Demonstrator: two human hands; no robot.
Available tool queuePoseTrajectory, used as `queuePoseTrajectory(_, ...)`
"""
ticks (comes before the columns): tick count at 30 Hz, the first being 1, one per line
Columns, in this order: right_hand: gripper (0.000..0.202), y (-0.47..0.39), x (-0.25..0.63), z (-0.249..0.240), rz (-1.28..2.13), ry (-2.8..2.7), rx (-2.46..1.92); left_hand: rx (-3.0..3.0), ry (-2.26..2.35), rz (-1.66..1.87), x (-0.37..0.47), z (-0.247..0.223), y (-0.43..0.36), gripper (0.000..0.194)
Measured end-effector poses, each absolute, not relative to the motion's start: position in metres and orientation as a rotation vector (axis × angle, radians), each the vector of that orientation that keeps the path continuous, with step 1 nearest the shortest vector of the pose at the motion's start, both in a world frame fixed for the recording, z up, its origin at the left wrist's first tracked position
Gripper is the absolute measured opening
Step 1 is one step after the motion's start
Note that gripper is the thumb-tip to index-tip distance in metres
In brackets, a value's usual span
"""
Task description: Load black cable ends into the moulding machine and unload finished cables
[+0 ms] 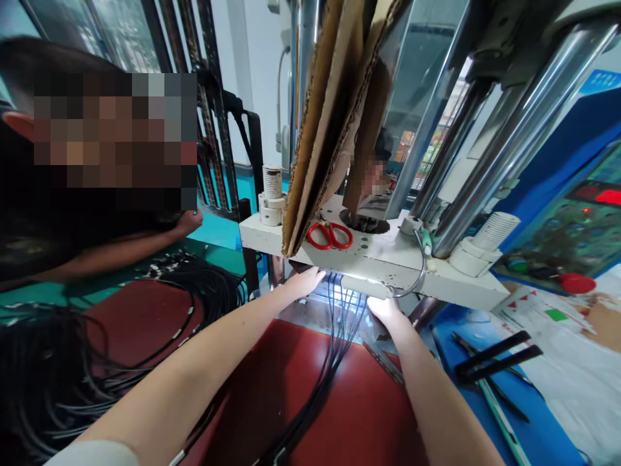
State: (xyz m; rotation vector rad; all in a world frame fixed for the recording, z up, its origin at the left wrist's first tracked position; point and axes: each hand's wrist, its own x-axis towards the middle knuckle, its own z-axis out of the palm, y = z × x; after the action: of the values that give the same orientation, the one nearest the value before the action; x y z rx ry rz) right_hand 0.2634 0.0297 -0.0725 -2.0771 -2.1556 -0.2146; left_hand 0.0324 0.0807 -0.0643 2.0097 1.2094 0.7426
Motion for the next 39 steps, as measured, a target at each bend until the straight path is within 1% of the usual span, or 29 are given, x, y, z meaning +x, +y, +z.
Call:
queuePoseTrajectory(2, 0.028, 0.025, 0.246, -0.070, -0.234, -2.267, -1.975, 2.125, 1.114, 0.726, 0.033, -0.062, 0.071, 0.035)
queuePoseTrajectory(6, 0.045, 0.020, 0.222, -0.069, -0.298, -2.476, -1.733, 2.582, 0.868, 0.656, 0.036, -0.069, 0.063, 0.047)
queuePoseTrajectory(8, 0.047, 0.021, 0.219, -0.072, -0.346, -2.517, -1.677, 2.777, 0.849, 0.618, 0.038, -0.076, 0.065, 0.050)
queuePoseTrajectory(11, 0.047, 0.027, 0.221, -0.079, -0.414, -2.528, -1.639, 2.865, 0.925, 0.667, 0.041, -0.086, 0.071, 0.050)
queuePoseTrajectory(18, 0.047, 0.034, 0.225, -0.094, -0.448, -2.514, -1.584, 2.856, 1.003, 0.829, 0.050, -0.086, 0.069, 0.047)
queuePoseTrajectory(25, 0.044, 0.037, 0.218, -0.091, -0.344, -2.458, -1.635, 2.822, 1.048, 0.777, 0.054, -0.086, 0.066, 0.052)
queuePoseTrajectory(29, 0.035, 0.039, 0.215, -0.079, -0.230, -2.402, -1.664, 2.730, 1.116, 0.635, 0.059, -0.083, 0.066, 0.061)
queuePoseTrajectory(32, 0.025, 0.041, 0.218, -0.066, -0.148, -2.326, -1.694, 2.653, 1.195, 0.615, 0.059, -0.069, 0.061, 0.063)
queuePoseTrajectory(34, 0.023, 0.034, 0.222, -0.057, -0.103, -2.257, -1.722, 2.598, 1.206, 0.628, 0.049, -0.052, 0.047, 0.062)
queuePoseTrajectory(36, 0.023, 0.014, 0.229, -0.050, -0.063, -2.188, -1.730, 2.543, 1.089, 0.581, 0.028, -0.034, 0.018, 0.058)
queuePoseTrajectory(37, 0.027, -0.003, 0.233, -0.048, -0.042, -2.163, -1.723, 2.521, 0.971, 0.537, 0.013, -0.026, -0.002, 0.053)
queuePoseTrajectory(39, 0.043, -0.052, 0.242, -0.047, 0.020, -2.144, -1.680, 2.429, 0.689, 0.470, -0.024, -0.020, -0.055, 0.045)
